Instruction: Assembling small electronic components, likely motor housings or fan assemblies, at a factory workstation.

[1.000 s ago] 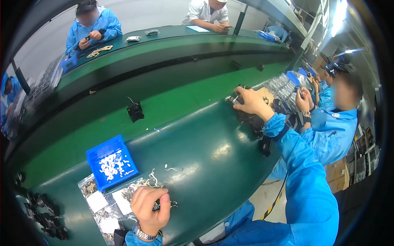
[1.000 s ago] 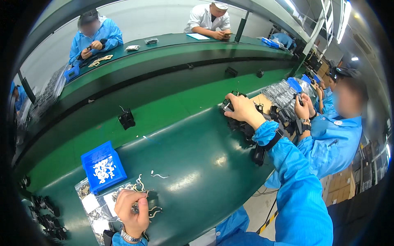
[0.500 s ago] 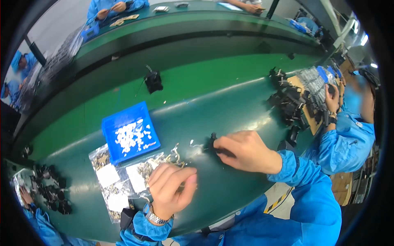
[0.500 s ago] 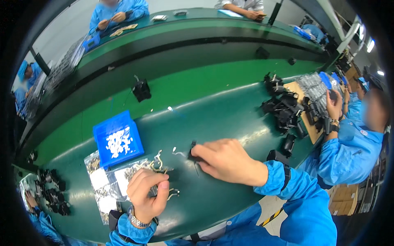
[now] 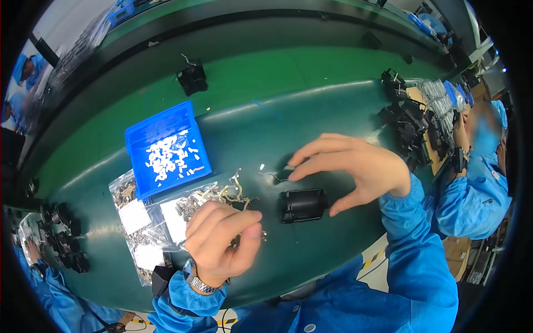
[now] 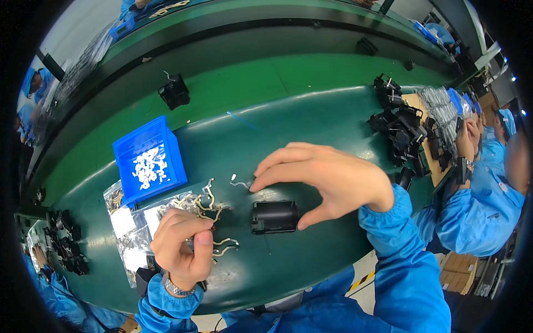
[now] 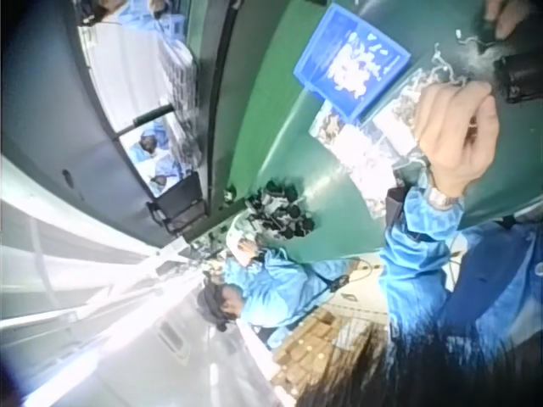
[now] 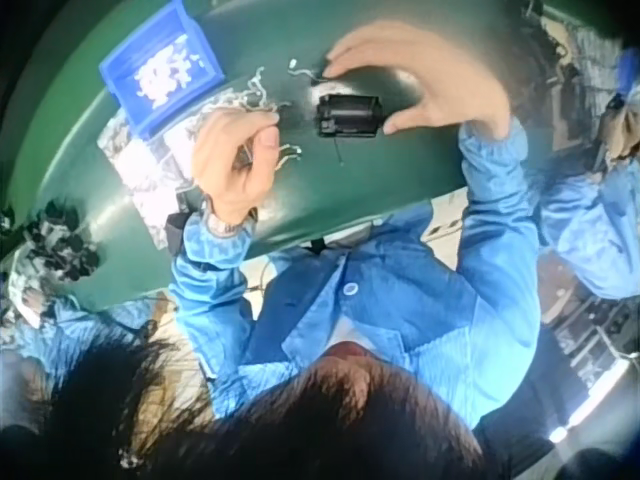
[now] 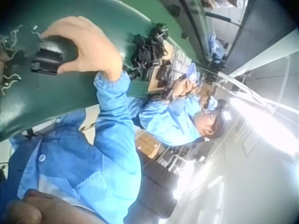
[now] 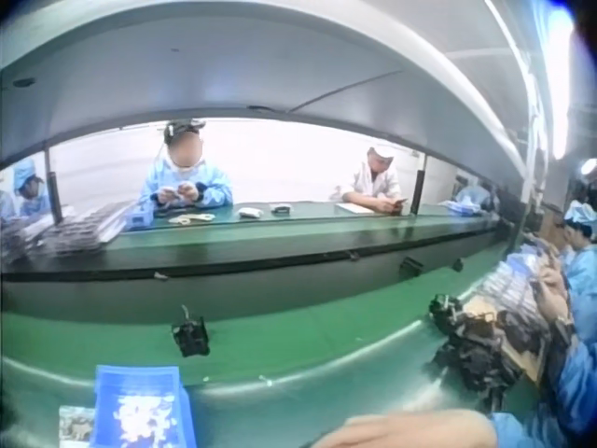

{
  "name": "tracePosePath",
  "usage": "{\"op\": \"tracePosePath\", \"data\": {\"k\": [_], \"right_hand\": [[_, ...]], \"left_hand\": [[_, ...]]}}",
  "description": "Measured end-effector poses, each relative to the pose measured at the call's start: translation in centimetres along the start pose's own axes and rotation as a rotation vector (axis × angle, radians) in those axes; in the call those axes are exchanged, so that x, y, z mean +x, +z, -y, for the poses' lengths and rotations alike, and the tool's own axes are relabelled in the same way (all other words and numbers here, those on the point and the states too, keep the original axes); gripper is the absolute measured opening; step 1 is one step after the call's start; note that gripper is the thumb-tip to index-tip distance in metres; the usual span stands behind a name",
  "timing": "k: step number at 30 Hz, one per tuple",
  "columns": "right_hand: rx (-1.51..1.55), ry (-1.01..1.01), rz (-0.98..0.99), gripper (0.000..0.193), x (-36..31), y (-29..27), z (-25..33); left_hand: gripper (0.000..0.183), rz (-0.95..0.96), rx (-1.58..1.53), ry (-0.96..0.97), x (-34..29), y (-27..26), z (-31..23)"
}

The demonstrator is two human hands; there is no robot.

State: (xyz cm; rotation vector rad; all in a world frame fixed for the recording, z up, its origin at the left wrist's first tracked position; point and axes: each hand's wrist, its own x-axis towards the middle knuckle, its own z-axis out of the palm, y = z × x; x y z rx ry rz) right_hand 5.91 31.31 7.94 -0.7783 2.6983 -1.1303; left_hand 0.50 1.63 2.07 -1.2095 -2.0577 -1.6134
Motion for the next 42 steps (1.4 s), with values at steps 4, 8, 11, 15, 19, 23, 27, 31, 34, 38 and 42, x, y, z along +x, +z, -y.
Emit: {"op": "tracePosePath", "data": {"k": [4,8,11,15,19,23,27,31,34,38,42], "right_hand": [[0.101,-0.015,0.188,0.087,0.4,2.2,-2.3],[0.22,-0.037,0.179,0.082,0.5,4.1,-2.3],[0.301,-0.102,0.152,0.082,0.7,5.3,-2.1],[0.306,-0.128,0.193,0.083,0.2,5.1,-2.4],[0.36,-0.14,0.213,0.084,-0.1,5.1,-3.2],[0.374,-0.159,0.174,0.081,-0.1,5.3,-2.7],[0.396,-0.155,0.139,0.077,0.0,5.7,-3.1],[0.393,-0.158,0.131,0.076,0.2,5.7,-3.0],[0.399,-0.145,0.132,0.076,0.2,5.8,-3.0],[0.399,-0.156,0.107,0.076,0.2,5.8,-3.4],[0.378,-0.205,0.023,0.072,0.4,5.3,-2.9]], "left_hand": [[0.009,0.012,0.021,-0.015,0.1,-0.2,-0.2],[0.01,0.032,0.015,-0.031,0.3,-0.3,-0.1],[0.012,0.061,0.035,-0.034,1.0,-0.7,0.0],[0.009,0.498,0.105,-0.043,2.6,-1.9,-0.6],[0.013,0.812,0.319,-0.137,2.2,-4.0,-2.6],[0.014,0.87,0.476,-0.202,1.0,-5.5,-4.6],[0.018,0.777,0.602,-0.246,-1.3,-5.2,-5.4],[0.022,0.718,0.632,-0.288,-2.4,-4.5,-6.2],[0.022,0.67,0.64,-0.279,-3.0,-4.2,-6.0],[0.018,0.675,0.683,-0.311,-2.6,-3.4,-6.2],[0.011,0.574,0.572,-0.307,-1.7,-4.2,-5.7]]}}
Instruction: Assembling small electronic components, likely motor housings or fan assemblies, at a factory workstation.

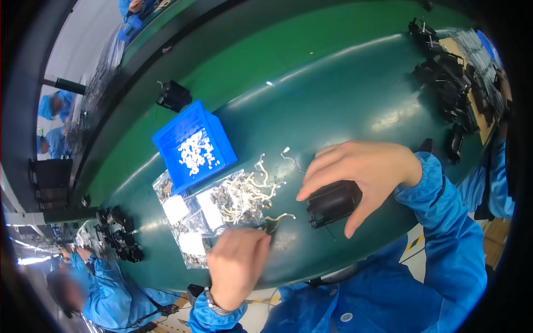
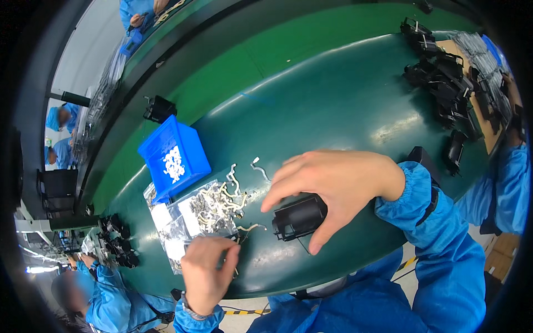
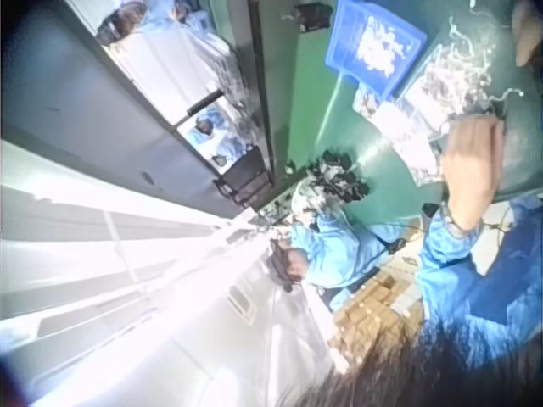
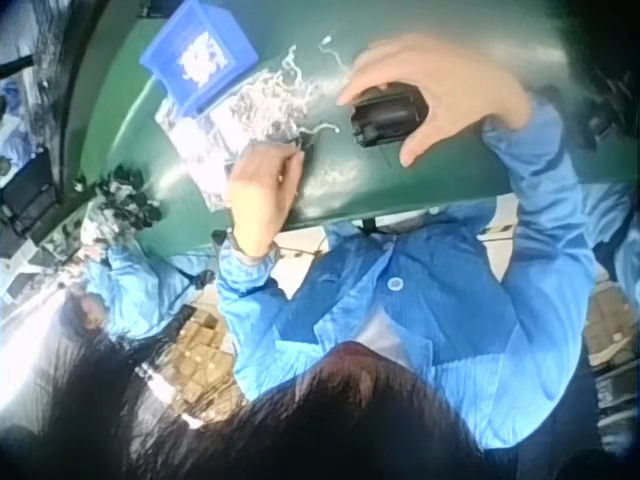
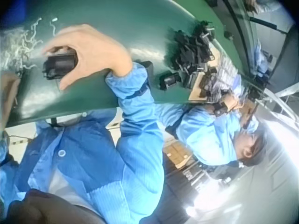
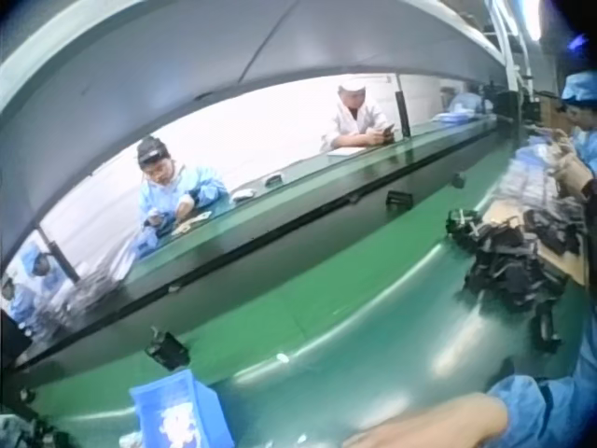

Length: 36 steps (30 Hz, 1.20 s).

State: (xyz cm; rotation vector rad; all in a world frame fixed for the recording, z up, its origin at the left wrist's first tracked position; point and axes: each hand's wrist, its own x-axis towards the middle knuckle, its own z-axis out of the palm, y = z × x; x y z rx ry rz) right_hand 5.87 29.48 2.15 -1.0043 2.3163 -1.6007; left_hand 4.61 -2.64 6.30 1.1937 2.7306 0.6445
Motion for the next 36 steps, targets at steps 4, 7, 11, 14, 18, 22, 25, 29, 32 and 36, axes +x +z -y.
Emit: {"op": "tracePosePath", "data": {"k": [4,7,11,14,18,22,25,29,32,36], "right_hand": [[-0.058,-0.042,-0.171,0.049,0.4,0.4,-0.2],[-0.077,-0.048,-0.277,0.033,0.3,1.0,0.8],[-0.087,-0.058,-0.426,0.019,0.6,2.7,0.7],[-0.089,-0.01,-0.468,0.012,0.8,3.0,0.9],[-0.121,0.022,-0.532,0.009,0.9,3.0,0.8],[-0.112,0.132,-0.592,0.009,1.1,3.3,1.2],[-0.235,0.132,-0.602,0.01,1.1,3.3,1.3],[-0.329,0.06,-0.538,0.011,0.9,3.4,1.6],[-0.345,0.023,-0.515,0.011,0.9,3.5,1.4],[-0.314,-0.003,-0.486,0.011,1.0,3.4,1.2]], "left_hand": [[0.008,-0.07,-0.336,-0.128,2.9,-3.0,-1.5],[0.006,-0.02,-0.679,-0.191,6.1,-1.2,-2.0],[0.007,-0.042,-0.825,-0.187,6.7,1.8,-0.9],[0.007,-0.071,-0.807,-0.167,6.8,2.5,-0.5],[0.011,-0.168,-0.683,-0.101,7.0,3.0,-0.9],[0.019,-0.483,-0.385,0.127,6.9,4.6,-0.4],[0.02,-0.401,-0.298,0.166,6.8,4.1,-0.8],[0.023,-0.375,-0.339,0.141,6.6,4.4,-0.9],[0.025,-0.411,-0.328,0.193,6.8,4.9,-0.5],[0.024,-0.403,-0.34,0.202,6.8,4.9,-0.4]]}}
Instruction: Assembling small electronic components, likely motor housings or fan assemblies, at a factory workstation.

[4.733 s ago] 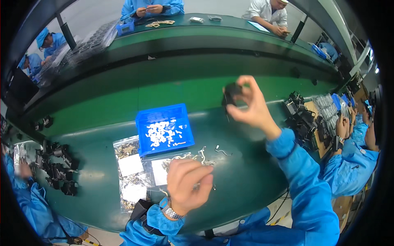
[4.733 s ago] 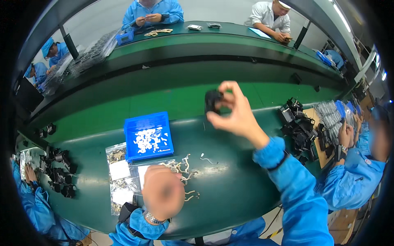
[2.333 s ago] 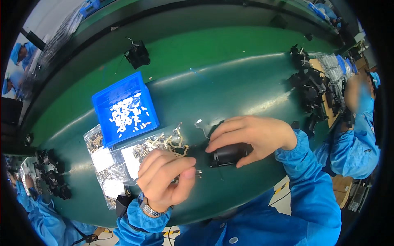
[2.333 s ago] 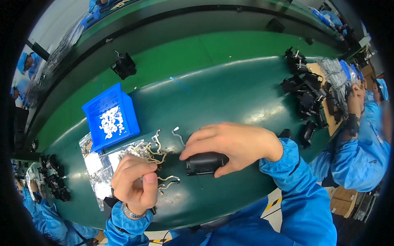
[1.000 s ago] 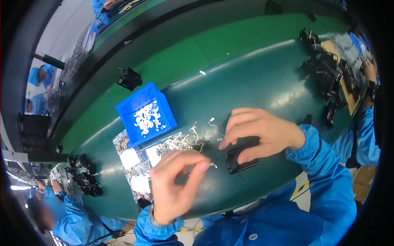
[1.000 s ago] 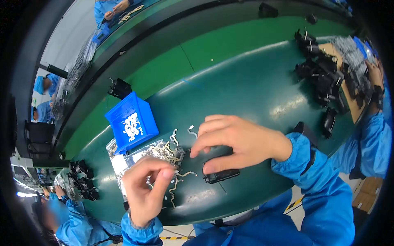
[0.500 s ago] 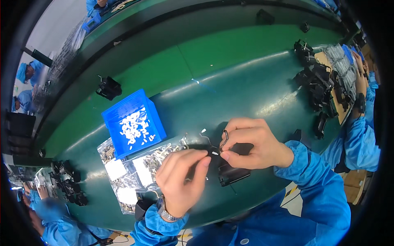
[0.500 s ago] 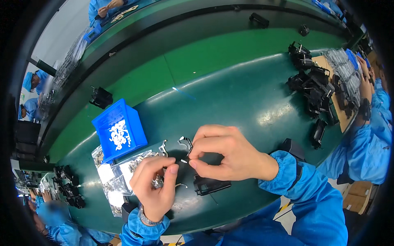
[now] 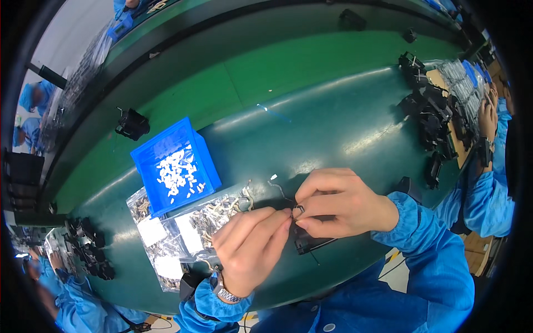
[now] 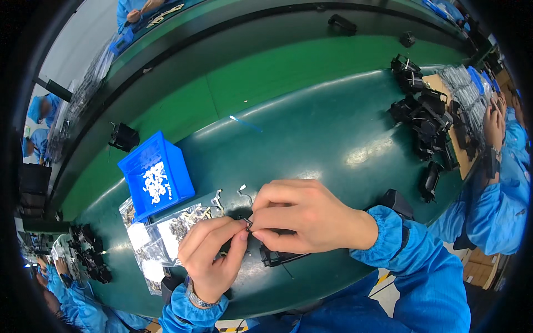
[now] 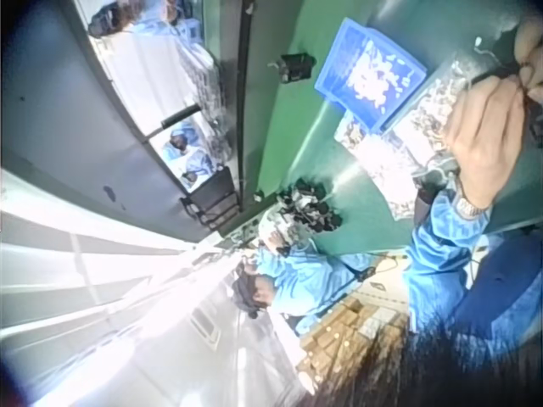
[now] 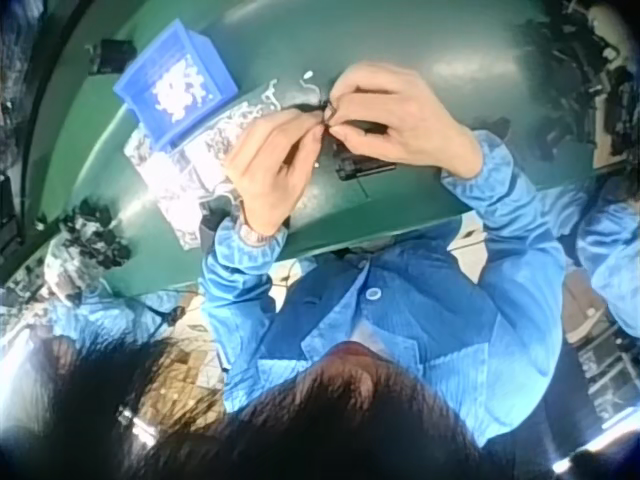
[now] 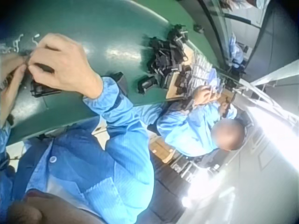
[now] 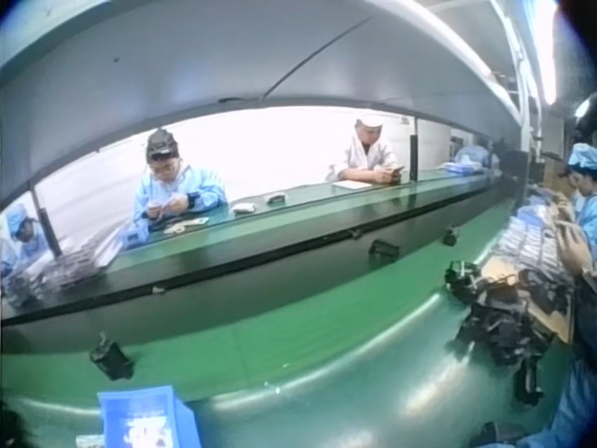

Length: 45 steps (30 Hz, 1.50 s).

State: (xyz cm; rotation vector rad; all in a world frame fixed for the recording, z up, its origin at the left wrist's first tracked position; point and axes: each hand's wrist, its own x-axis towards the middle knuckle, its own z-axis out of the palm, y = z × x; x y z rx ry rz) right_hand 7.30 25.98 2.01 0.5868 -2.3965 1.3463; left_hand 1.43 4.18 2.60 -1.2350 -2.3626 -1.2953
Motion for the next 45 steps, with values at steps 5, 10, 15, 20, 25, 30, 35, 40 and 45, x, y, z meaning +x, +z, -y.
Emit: {"op": "tracePosePath", "data": {"k": [5,10,15,20,25,30,35,40,45], "right_hand": [[0.019,-0.008,-0.005,0.01,0.2,0.3,0.1],[0.108,0.04,-0.031,0.008,0.0,-0.7,0.0],[0.106,0.058,-0.023,0.011,-0.4,-0.7,-0.1],[0.078,0.041,-0.006,0.015,-0.5,-0.6,-0.4],[-0.012,-0.053,0.081,0.016,0.3,-0.5,-0.1],[-0.09,-0.082,0.188,0.019,0.2,-0.2,0.0],[-0.087,-0.082,0.185,0.019,-0.1,-0.1,-0.2],[-0.083,-0.057,0.146,0.016,-0.2,-0.5,0.0],[-0.027,-0.026,0.117,0.015,-0.1,-0.6,-0.1]], "left_hand": [[0.022,0.03,-0.017,-0.07,0.0,-0.7,-0.4],[0.016,-0.176,0.269,-0.121,1.6,-4.4,0.5],[0.036,-0.21,0.608,-0.117,3.2,-7.4,4.1],[0.044,-0.309,0.526,0.0,2.5,-6.0,2.2],[0.036,-0.028,-0.007,-0.005,1.6,-3.8,-0.7],[0.049,0.163,-0.305,-0.201,-0.1,-1.5,-0.8],[0.051,0.146,-0.566,-0.504,-0.2,-0.8,-0.7],[0.019,0.26,-0.409,-0.407,0.4,-1.3,-0.4],[0.017,0.292,-0.398,-0.5,0.2,-1.5,-0.5]]}}
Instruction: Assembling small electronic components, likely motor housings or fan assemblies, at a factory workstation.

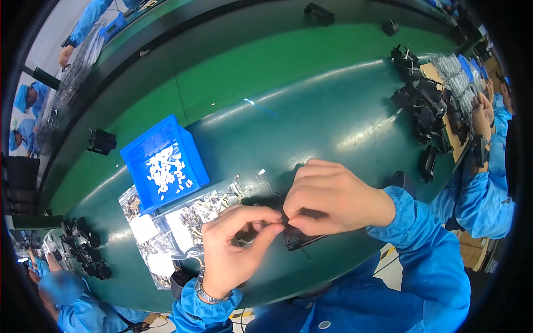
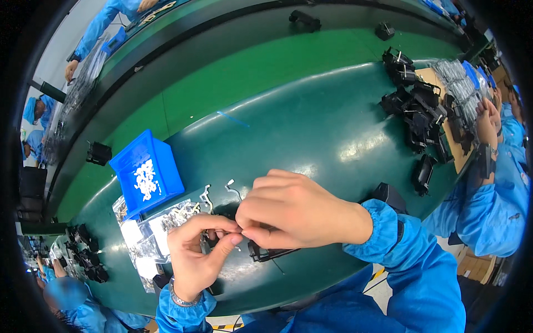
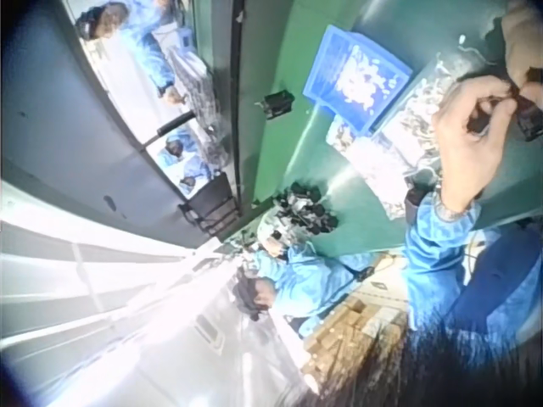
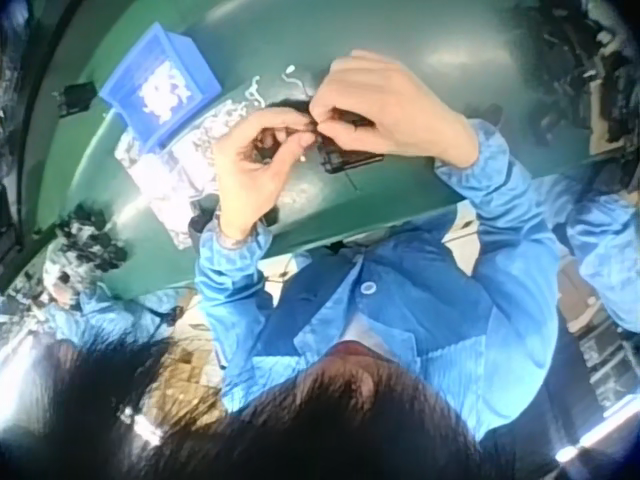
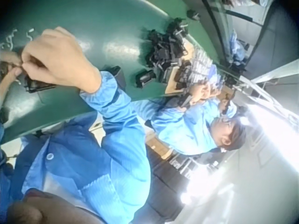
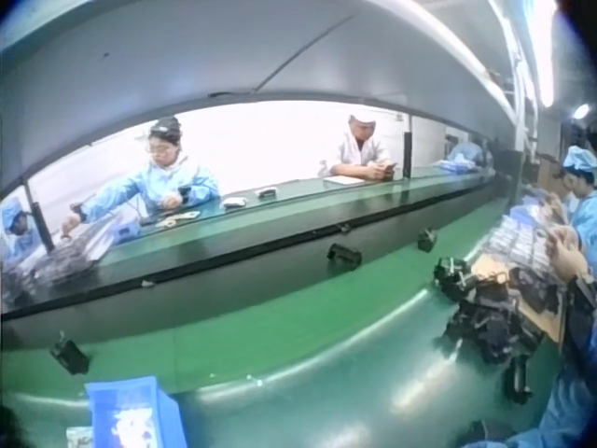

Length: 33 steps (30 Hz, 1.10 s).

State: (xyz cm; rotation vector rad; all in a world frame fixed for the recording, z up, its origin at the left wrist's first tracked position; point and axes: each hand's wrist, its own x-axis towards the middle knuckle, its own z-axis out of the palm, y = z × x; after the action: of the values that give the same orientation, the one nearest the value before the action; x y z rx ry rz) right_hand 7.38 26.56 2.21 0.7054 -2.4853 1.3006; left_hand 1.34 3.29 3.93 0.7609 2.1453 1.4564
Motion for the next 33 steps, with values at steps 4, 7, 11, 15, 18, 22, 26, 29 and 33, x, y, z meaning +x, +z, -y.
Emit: {"op": "tracePosePath", "data": {"k": [4,7,11,15,18,22,26,29,33], "right_hand": [[0.23,0.09,-0.049,0.018,0.2,-0.3,0.2],[0.301,0.117,0.004,0.022,0.2,-0.4,0.4],[0.403,0.273,0.069,0.02,0.3,-0.8,0.8],[0.486,0.339,0.064,0.016,0.0,-1.0,0.8],[0.527,0.296,0.065,0.015,0.1,-1.3,0.7],[0.587,0.135,0.205,0.008,0.4,-4.0,0.6],[0.515,-0.098,0.413,0.009,0.4,-5.3,0.3],[0.417,-0.074,0.462,0.01,0.4,-4.8,1.0],[0.275,-0.028,0.5,0.008,0.2,-4.1,0.9]], "left_hand": [[0.023,-0.112,-0.222,0.021,-0.3,0.0,0.6],[0.026,-0.129,-0.348,0.024,-0.4,0.2,1.1],[0.028,-0.134,-0.403,0.045,-0.6,0.4,1.4],[0.028,-0.11,-0.355,0.072,-0.6,0.4,1.7],[0.039,-0.073,-0.303,0.08,-0.4,-0.2,1.5],[0.075,0.012,-0.028,0.277,0.8,-2.7,1.1],[0.087,0.293,0.031,0.27,1.3,-1.6,1.3],[0.082,0.364,0.245,0.327,0.9,-0.6,1.7],[0.077,0.346,0.321,0.387,0.9,-0.3,2.1]]}}
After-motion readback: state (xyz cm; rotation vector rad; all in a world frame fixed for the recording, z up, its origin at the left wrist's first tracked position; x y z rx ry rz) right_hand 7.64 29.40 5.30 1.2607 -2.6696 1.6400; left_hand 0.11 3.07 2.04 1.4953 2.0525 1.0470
